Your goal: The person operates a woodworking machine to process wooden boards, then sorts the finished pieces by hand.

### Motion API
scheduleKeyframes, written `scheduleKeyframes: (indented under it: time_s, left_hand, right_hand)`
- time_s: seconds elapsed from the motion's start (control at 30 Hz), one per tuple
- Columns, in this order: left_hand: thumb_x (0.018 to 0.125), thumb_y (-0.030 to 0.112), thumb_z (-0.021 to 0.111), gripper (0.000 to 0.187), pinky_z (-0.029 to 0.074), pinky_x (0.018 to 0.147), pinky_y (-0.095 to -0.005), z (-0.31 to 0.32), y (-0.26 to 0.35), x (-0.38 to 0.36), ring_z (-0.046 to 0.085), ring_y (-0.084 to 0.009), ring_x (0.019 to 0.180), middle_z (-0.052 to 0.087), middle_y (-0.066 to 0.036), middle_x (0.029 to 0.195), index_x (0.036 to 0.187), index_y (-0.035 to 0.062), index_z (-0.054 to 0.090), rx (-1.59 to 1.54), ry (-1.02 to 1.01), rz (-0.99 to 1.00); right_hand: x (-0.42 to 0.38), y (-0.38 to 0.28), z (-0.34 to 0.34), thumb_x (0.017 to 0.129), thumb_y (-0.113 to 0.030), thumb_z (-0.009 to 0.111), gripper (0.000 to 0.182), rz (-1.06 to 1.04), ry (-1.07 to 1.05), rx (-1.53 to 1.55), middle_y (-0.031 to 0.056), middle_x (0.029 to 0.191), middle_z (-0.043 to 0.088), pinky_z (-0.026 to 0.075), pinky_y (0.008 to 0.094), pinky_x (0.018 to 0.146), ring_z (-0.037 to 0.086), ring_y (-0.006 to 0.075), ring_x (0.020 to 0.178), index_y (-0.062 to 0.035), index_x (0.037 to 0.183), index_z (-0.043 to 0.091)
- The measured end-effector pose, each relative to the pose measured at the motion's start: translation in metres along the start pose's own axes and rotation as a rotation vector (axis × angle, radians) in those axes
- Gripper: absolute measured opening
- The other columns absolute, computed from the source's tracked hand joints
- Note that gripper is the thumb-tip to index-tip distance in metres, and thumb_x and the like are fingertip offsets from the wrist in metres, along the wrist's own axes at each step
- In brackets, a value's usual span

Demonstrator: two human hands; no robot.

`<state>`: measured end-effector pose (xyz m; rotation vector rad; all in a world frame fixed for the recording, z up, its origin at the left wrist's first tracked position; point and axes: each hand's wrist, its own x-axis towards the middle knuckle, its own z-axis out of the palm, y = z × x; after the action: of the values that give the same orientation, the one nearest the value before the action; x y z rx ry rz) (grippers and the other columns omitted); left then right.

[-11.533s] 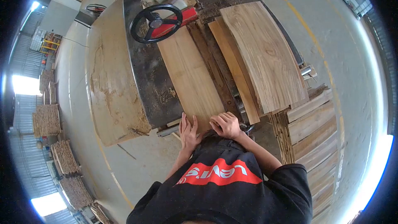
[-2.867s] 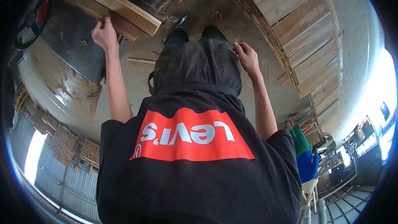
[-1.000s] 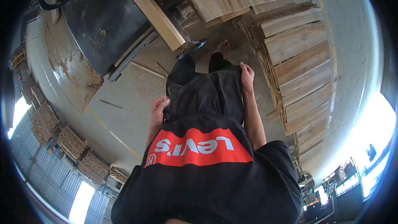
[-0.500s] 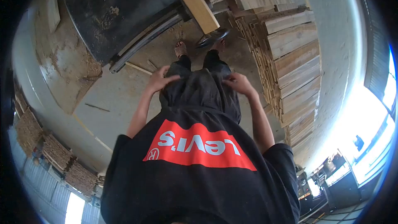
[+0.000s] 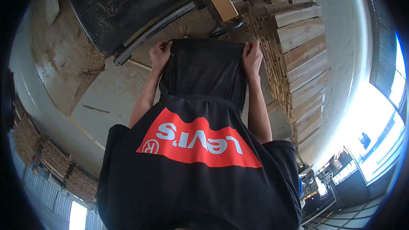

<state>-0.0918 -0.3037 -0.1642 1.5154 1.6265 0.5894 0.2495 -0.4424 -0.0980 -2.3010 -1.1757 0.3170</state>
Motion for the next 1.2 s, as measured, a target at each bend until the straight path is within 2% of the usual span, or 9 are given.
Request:
scheduleKeyframes:
  time_s: [0.3,0.4,0.5,0.6,0.63,0.8,0.87,1.07,1.2]
  left_hand:
    - [0.091,0.032,0.084,0.029,0.061,0.087,-0.0393,-0.043,-0.039,0.020,0.079,-0.0291,0.100,0.081,-0.013,0.105,0.107,0.0081,0.080,0.347,-0.613,-0.096]
    - [0.094,0.040,0.083,0.041,0.059,0.095,-0.0363,-0.057,-0.031,0.017,0.077,-0.0278,0.110,0.080,-0.015,0.118,0.118,0.0079,0.078,0.295,-0.588,0.073]
    - [0.097,0.050,0.080,0.058,0.055,0.103,-0.0385,-0.066,-0.020,0.015,0.069,-0.0212,0.125,0.074,-0.013,0.135,0.135,0.0070,0.072,-0.159,-0.676,-0.320]
    - [0.096,0.053,0.080,0.059,0.056,0.101,-0.0386,-0.066,-0.015,0.000,0.073,-0.0245,0.118,0.077,-0.017,0.124,0.133,0.0081,0.073,-0.203,-0.562,-0.301]
    - [0.097,0.052,0.079,0.057,0.056,0.101,-0.0384,-0.068,-0.007,-0.008,0.074,-0.0246,0.116,0.077,-0.017,0.122,0.132,0.0076,0.074,-0.081,-0.600,-0.287]
    - [0.100,0.044,0.076,0.045,0.058,0.096,-0.0368,-0.072,-0.010,-0.039,0.078,-0.0249,0.105,0.082,-0.015,0.108,0.122,0.0043,0.079,0.320,-0.872,-0.135]
    - [0.100,0.039,0.077,0.040,0.058,0.093,-0.0361,-0.071,-0.015,-0.052,0.078,-0.0252,0.100,0.082,-0.013,0.103,0.118,0.0030,0.080,0.169,-0.716,-0.163]
    - [0.099,0.027,0.080,0.029,0.056,0.091,-0.0352,-0.093,0.050,-0.023,0.077,-0.0277,0.099,0.080,-0.010,0.101,0.114,0.0025,0.076,-0.543,0.211,-0.296]
    - [0.099,0.027,0.080,0.029,0.053,0.095,-0.0377,-0.126,0.116,-0.021,0.071,-0.0269,0.112,0.076,-0.011,0.117,0.117,0.0050,0.074,-0.132,0.112,0.216]
  right_hand:
    - [-0.031,0.012,-0.007,0.102,-0.023,0.071,0.022,-0.091,-0.487,-0.307,0.0194,0.106,0.077,0.058,0.0467,0.084,0.075,0.0397,0.098,-0.0021,0.107,0.071]
    - [-0.016,-0.026,-0.028,0.103,-0.024,0.069,0.026,0.099,-0.533,0.085,0.0177,0.120,0.077,0.055,0.0471,0.099,0.071,0.0382,0.116,-0.0031,0.117,0.075]
    - [-0.004,-0.112,-0.059,0.105,-0.027,0.069,0.032,0.037,-0.613,0.420,0.0179,0.125,0.076,0.054,0.0465,0.103,0.070,0.0375,0.122,-0.0039,0.126,0.075]
    - [-0.020,-0.111,-0.039,0.106,-0.027,0.068,0.034,-0.287,-0.869,0.602,0.0172,0.126,0.077,0.053,0.0473,0.105,0.070,0.0374,0.123,-0.0046,0.130,0.073]
    - [-0.036,-0.070,-0.018,0.106,-0.023,0.066,0.033,-0.526,-0.807,0.216,0.0184,0.130,0.075,0.052,0.0475,0.107,0.069,0.0378,0.124,-0.0050,0.132,0.072]
    - [-0.048,-0.017,0.014,0.097,-0.025,0.074,0.041,-0.205,-0.615,-0.084,0.0196,0.136,0.071,0.053,0.0504,0.104,0.066,0.0398,0.125,-0.0084,0.134,0.070]
    - [-0.057,-0.029,0.016,0.094,-0.027,0.078,0.043,-0.262,-0.352,-0.246,0.0195,0.127,0.074,0.054,0.0523,0.101,0.068,0.0416,0.119,-0.0088,0.132,0.071]
    - [0.003,-0.071,-0.034,0.095,-0.015,0.072,0.023,0.095,-0.713,0.463,0.0197,0.106,0.077,0.058,0.0475,0.091,0.074,0.0406,0.101,-0.0008,0.113,0.076]
    - [0.004,-0.030,-0.026,0.099,-0.009,0.068,0.022,0.164,-0.552,0.119,0.0208,0.107,0.077,0.059,0.0438,0.088,0.076,0.0338,0.104,0.0020,0.118,0.074]
